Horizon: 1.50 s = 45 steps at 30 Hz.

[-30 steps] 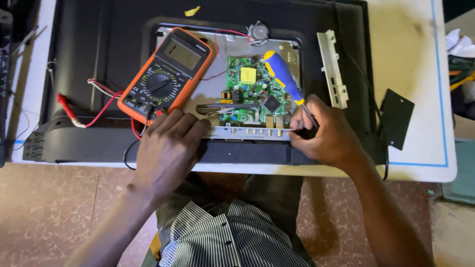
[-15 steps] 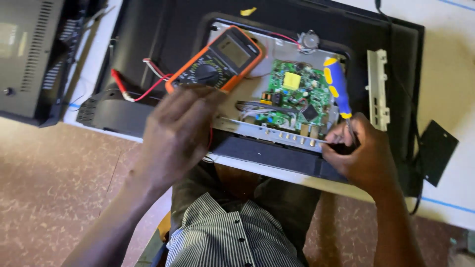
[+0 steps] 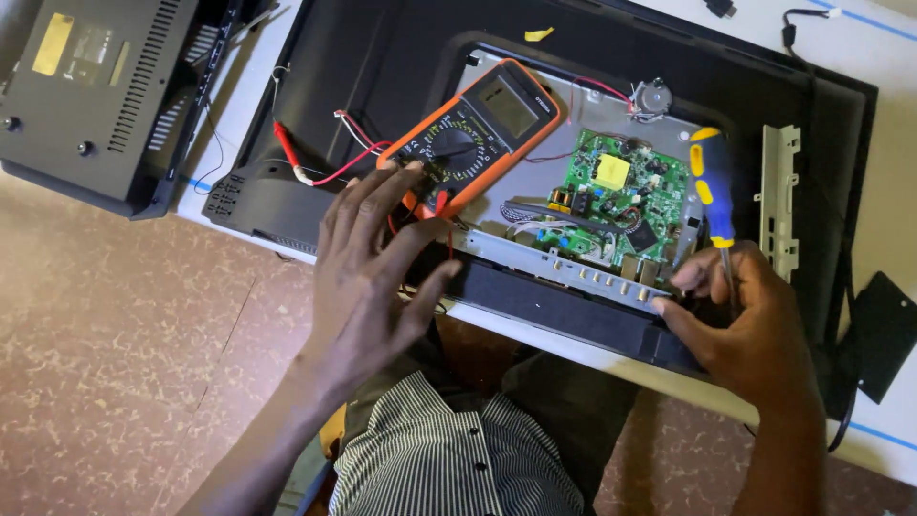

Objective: Repairing and testing the internal circuit board of a television using a screwdriver and a multimeter.

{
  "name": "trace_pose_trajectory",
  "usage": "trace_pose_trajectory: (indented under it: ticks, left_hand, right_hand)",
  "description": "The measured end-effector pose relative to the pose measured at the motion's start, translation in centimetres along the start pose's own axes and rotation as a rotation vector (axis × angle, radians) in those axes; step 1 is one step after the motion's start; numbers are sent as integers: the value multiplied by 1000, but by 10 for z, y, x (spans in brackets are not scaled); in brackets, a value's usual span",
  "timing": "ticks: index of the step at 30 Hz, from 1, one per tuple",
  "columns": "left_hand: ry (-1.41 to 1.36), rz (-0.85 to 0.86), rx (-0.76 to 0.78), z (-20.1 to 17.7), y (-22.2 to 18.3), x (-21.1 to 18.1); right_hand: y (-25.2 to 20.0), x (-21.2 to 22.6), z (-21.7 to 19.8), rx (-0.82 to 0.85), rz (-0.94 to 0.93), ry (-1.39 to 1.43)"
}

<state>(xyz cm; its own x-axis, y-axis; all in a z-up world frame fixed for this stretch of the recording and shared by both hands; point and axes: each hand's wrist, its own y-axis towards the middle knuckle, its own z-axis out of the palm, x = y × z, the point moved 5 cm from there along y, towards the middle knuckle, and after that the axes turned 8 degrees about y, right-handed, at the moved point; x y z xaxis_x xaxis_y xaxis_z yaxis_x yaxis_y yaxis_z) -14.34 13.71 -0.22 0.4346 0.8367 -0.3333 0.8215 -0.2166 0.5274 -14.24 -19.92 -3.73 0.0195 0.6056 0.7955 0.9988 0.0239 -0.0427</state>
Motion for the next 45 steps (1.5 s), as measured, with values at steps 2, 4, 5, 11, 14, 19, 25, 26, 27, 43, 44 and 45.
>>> trace_pose_trajectory:
  ticks: [2, 4, 5, 11, 14, 19, 25, 26, 27, 43, 44, 45]
  left_hand:
    - [83, -21, 61, 4, -1, -2]
    - [98, -34, 58, 8, -2, -4]
    - [114, -39, 59, 10, -2, -5]
    - [46, -58, 6, 11, -14, -5]
    - [56, -33, -24, 11, -22, -2]
    - [80, 7, -26, 11, -26, -2]
    - [114, 43, 5, 12, -26, -4]
    - [106, 48, 9, 12, -26, -4]
    - [105, 50, 10, 12, -26, -5]
    - [205, 58, -13, 16, -26, -8]
    - [201, 55, 9, 16, -26, -7]
    - [202, 58, 5, 13, -25, -7]
  right_hand:
    - [-5, 20, 2, -98, -105, -29]
    - [-4, 43, 21, -88, -235, -11]
    - [-6, 57, 31, -84, -361, 14]
    - [14, 103, 102, -33, -517, -31]
    - [32, 98, 128, -55, -546, -116]
    - [38, 93, 136, -97, -458, -136]
    - [41, 85, 139, -59, -357, -177]
    - [41, 85, 141, -50, -348, -190]
    - [41, 86, 140, -52, -346, -190]
    - [37, 84, 141, -186, -498, -208]
    - [38, 83, 139, -160, -479, -159]
    - [36, 87, 135, -164, -481, -159]
